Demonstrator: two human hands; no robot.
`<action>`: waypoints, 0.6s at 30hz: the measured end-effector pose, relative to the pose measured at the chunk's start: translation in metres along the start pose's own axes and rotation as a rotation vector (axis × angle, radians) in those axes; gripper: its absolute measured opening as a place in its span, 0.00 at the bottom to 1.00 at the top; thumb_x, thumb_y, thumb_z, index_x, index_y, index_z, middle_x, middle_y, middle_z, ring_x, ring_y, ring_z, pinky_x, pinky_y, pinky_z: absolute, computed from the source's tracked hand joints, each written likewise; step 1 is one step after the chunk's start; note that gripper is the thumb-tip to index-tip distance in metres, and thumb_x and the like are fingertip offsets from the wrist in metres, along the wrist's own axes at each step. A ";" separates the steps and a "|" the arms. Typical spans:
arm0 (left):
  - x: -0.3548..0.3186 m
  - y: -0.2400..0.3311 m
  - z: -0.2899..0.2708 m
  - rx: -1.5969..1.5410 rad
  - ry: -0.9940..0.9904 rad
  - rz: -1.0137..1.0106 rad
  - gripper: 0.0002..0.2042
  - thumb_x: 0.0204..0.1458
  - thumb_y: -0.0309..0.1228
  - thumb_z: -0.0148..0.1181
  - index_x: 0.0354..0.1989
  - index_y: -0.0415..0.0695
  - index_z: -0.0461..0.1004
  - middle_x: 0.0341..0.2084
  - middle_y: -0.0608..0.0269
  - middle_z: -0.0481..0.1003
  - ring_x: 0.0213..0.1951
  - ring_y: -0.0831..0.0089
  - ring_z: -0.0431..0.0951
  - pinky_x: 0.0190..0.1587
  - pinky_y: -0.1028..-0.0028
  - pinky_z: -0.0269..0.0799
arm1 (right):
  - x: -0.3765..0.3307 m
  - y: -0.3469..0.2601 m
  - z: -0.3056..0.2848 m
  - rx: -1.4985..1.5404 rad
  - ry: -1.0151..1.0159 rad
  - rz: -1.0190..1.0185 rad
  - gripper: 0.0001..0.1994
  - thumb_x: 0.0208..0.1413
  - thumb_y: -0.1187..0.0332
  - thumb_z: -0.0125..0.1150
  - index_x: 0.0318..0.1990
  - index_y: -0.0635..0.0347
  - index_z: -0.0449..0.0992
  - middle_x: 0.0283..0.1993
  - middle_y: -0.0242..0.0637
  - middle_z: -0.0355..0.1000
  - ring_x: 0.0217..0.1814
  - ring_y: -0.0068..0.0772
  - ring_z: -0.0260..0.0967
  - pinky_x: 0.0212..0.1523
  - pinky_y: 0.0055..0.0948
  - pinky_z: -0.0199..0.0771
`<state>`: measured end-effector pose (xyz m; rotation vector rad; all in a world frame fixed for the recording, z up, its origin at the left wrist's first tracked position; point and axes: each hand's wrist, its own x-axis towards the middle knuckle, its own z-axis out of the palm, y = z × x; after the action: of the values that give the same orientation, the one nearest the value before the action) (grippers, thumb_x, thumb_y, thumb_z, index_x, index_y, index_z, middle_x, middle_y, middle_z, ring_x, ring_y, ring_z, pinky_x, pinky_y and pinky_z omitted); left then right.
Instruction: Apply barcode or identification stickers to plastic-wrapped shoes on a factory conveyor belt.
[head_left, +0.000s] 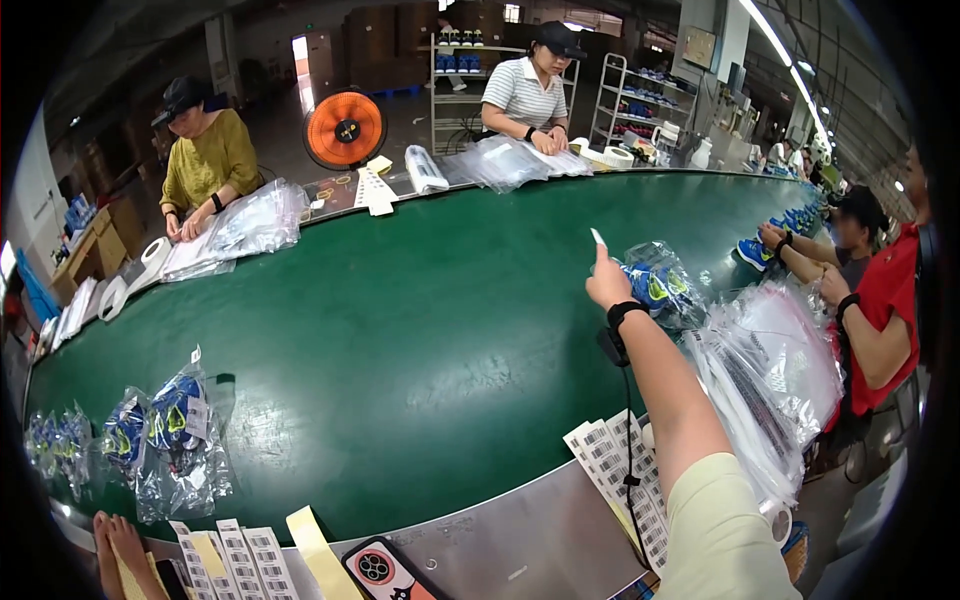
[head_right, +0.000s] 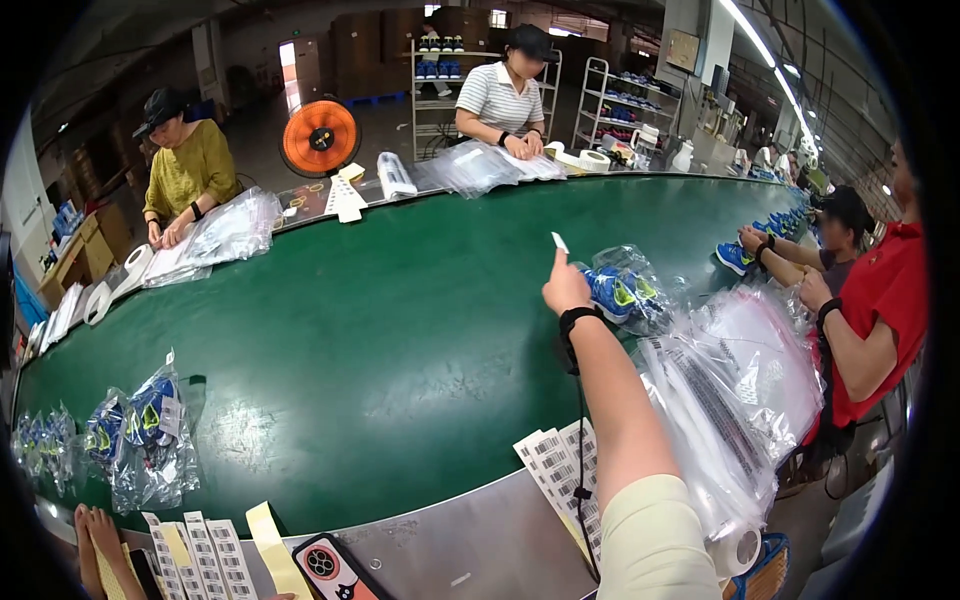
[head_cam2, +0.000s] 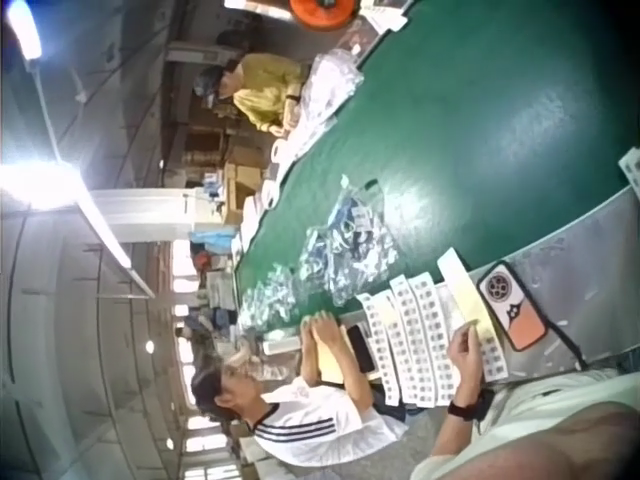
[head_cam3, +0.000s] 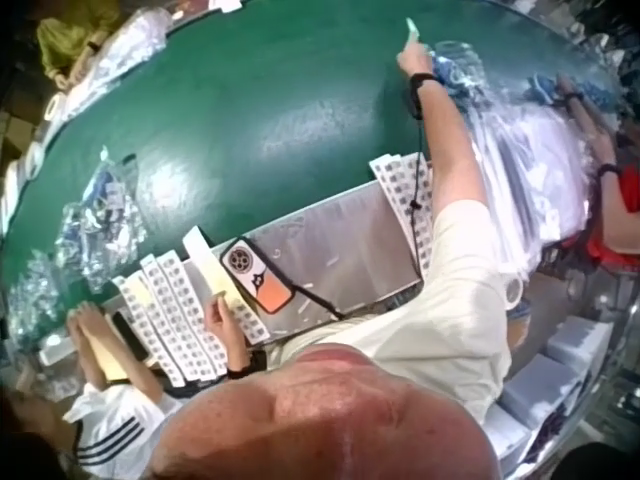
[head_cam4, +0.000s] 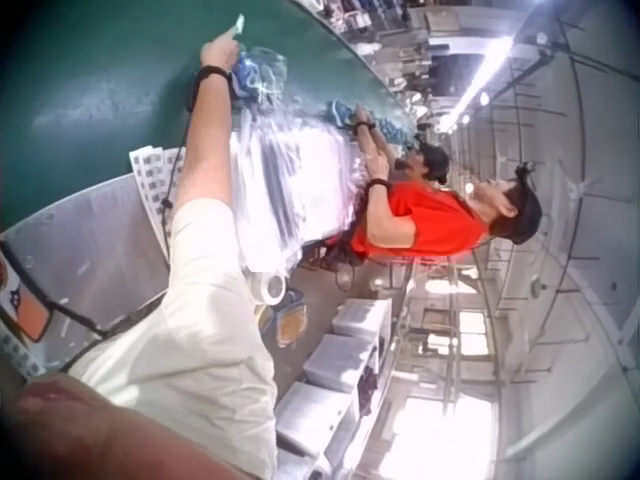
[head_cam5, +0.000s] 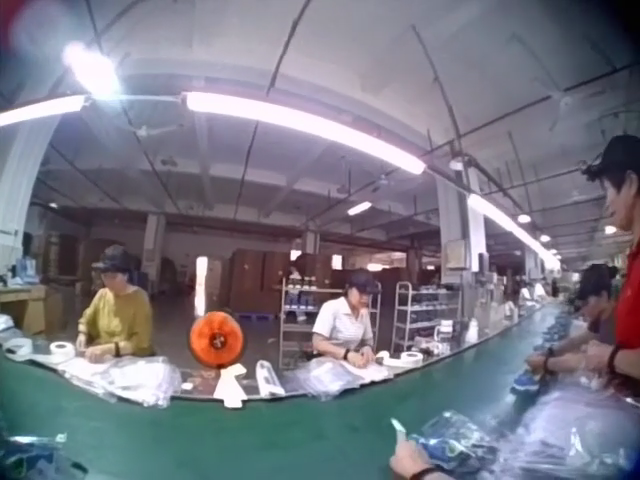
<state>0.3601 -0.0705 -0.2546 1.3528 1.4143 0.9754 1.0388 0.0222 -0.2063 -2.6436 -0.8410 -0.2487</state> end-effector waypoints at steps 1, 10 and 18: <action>0.001 0.004 0.001 -0.001 -0.006 -0.001 0.09 0.59 0.31 0.53 0.39 0.38 0.77 0.29 0.65 0.74 0.25 0.82 0.68 0.27 0.80 0.64 | 0.002 0.019 0.002 -0.137 0.099 0.027 0.34 0.46 0.72 0.59 0.62 0.55 0.53 0.47 0.53 0.68 0.49 0.56 0.70 0.44 0.47 0.74; 0.005 0.011 0.008 0.149 0.003 0.053 0.09 0.58 0.28 0.52 0.37 0.37 0.77 0.27 0.62 0.73 0.23 0.79 0.66 0.26 0.77 0.63 | -0.015 0.058 0.031 -0.497 0.401 0.051 0.30 0.46 0.74 0.60 0.60 0.48 0.62 0.43 0.42 0.64 0.46 0.45 0.66 0.47 0.39 0.66; 0.004 -0.004 0.005 0.050 -0.047 0.120 0.08 0.57 0.28 0.54 0.38 0.36 0.76 0.25 0.68 0.72 0.20 0.85 0.64 0.22 0.83 0.60 | -0.029 0.092 0.016 -0.449 0.212 -0.063 0.38 0.48 0.81 0.55 0.66 0.32 0.55 0.47 0.48 0.59 0.42 0.51 0.69 0.44 0.43 0.72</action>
<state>0.3644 -0.0669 -0.2599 1.5024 1.3432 0.9849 1.0705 -0.0565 -0.2543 -2.9224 -0.8804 -0.8045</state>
